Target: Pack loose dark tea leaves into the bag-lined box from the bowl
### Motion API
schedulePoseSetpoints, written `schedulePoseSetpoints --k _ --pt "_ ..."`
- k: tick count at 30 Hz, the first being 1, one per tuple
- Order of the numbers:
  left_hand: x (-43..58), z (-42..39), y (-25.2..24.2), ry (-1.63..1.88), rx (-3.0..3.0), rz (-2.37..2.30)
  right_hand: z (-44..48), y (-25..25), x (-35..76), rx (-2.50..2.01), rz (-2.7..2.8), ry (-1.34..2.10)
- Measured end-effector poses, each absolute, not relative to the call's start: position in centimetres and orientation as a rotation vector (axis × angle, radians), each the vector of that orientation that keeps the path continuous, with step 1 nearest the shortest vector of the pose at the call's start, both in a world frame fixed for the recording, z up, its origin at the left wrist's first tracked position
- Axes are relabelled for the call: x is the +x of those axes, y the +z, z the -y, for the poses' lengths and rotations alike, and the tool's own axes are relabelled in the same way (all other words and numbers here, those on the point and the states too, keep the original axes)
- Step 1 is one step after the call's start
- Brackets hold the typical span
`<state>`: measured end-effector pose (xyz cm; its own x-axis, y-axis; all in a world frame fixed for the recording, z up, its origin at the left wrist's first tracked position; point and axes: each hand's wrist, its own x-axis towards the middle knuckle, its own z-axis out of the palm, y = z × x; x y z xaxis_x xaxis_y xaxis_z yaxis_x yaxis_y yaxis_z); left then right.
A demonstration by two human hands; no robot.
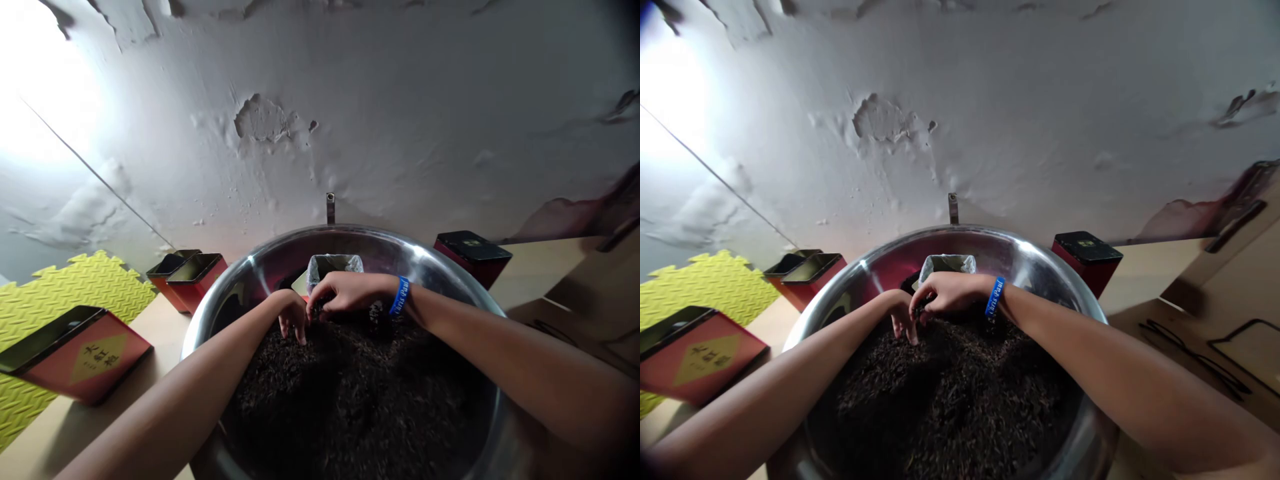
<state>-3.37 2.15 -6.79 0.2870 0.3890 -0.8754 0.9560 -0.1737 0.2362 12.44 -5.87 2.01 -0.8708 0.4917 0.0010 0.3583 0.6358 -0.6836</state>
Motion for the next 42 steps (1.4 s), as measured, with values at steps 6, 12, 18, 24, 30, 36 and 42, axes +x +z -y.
schedulePoseSetpoints --k 6,12,18,24,30,36,42 --pt "-2.3 -0.9 -6.4 -0.834 1.821 -1.14 4.7 2.5 14.2 -0.827 2.433 0.87" --pt "-2.0 -0.2 -6.4 -0.771 1.76 -1.085 2.7 1.5 15.3 -0.977 2.09 0.702" --pt "-1.6 0.0 -6.9 -0.699 1.689 -0.96 2.1 1.0 15.9 -1.082 1.999 0.362" --pt "-0.1 2.7 -3.1 -0.539 1.629 -0.62 2.0 1.1 16.2 -1.095 1.952 0.22" --pt "-0.9 2.6 0.8 0.077 1.661 -0.565 2.0 1.2 16.3 -1.084 1.956 0.131" --pt "-0.8 0.7 -0.3 0.84 1.681 -0.713 1.7 1.1 16.6 -1.133 1.91 0.024" --pt "-0.7 0.4 0.4 1.068 1.722 -0.72 2.6 1.4 15.8 -1.075 1.835 0.017"
